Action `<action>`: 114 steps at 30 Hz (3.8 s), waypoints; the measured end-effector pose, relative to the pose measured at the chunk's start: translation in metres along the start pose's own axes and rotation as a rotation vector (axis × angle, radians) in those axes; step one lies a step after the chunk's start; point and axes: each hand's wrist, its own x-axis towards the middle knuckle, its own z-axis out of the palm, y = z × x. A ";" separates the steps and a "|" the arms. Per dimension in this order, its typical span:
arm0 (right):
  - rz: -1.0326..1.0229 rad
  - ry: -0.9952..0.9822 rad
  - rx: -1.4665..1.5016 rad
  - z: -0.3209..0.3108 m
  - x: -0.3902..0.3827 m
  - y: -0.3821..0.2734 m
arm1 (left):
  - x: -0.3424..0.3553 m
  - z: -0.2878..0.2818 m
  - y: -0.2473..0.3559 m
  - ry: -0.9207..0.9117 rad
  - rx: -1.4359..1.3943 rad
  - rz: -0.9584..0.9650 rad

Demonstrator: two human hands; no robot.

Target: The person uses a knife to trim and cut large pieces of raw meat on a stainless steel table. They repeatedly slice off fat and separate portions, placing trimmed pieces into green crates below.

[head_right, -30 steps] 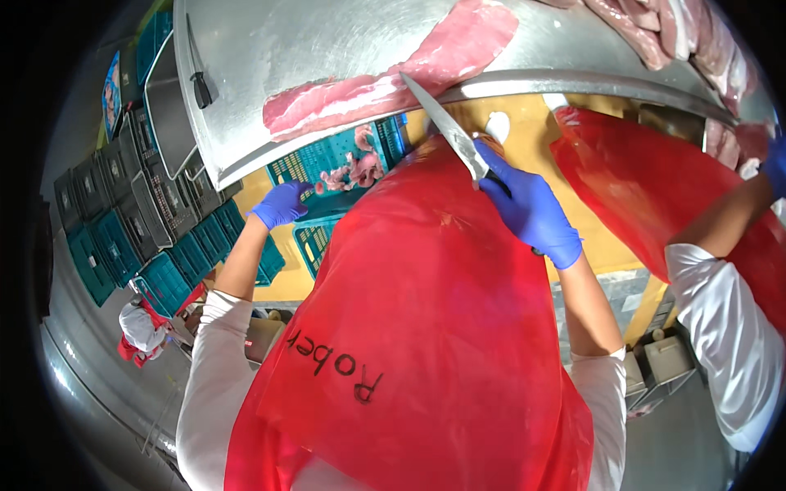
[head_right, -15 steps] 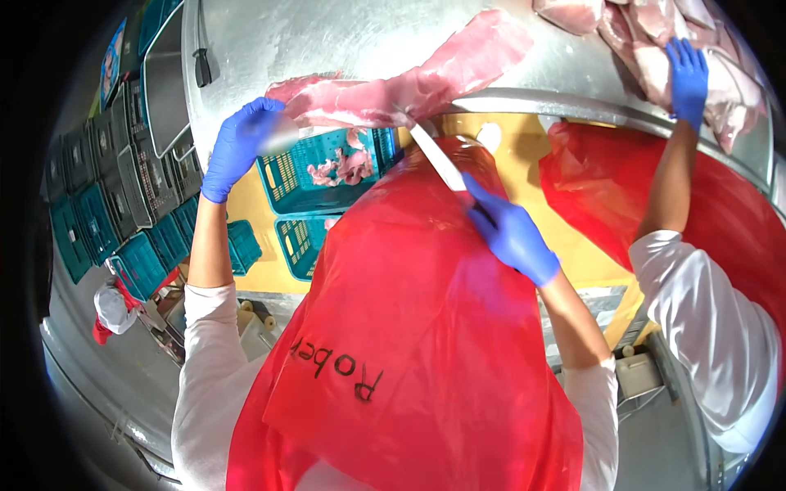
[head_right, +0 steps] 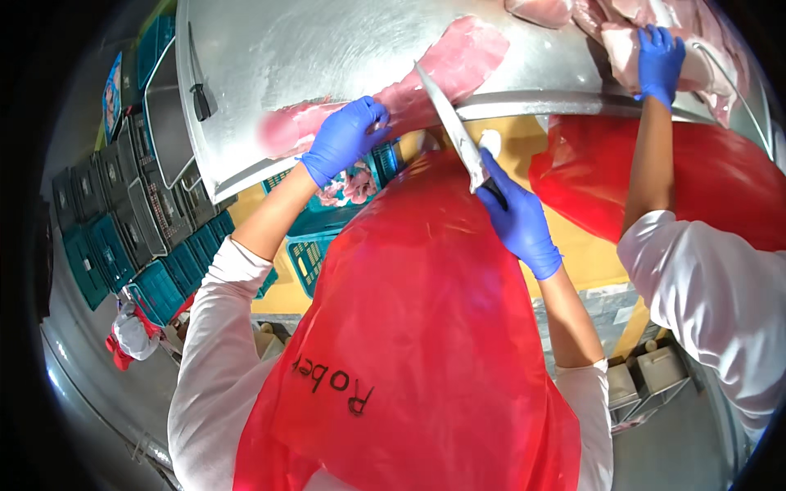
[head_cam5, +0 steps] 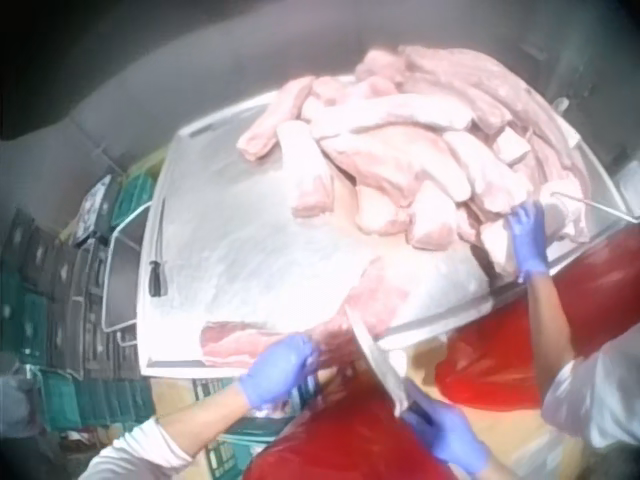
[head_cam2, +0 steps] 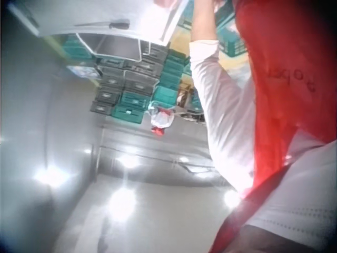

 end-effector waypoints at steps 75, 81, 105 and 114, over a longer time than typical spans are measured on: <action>0.097 -0.121 0.252 0.058 0.109 -0.013 | -0.250 -0.099 -0.052 0.160 -0.025 -0.728; -0.344 0.003 -0.174 0.081 0.202 0.002 | -0.127 -0.032 -0.060 0.329 0.066 -0.409; -0.616 0.121 -0.586 0.150 0.312 -0.041 | -0.007 -0.020 -0.137 0.228 0.403 -0.598; -0.357 -0.093 -0.597 0.123 0.203 -0.019 | 0.006 -0.046 -0.177 0.410 0.015 -0.941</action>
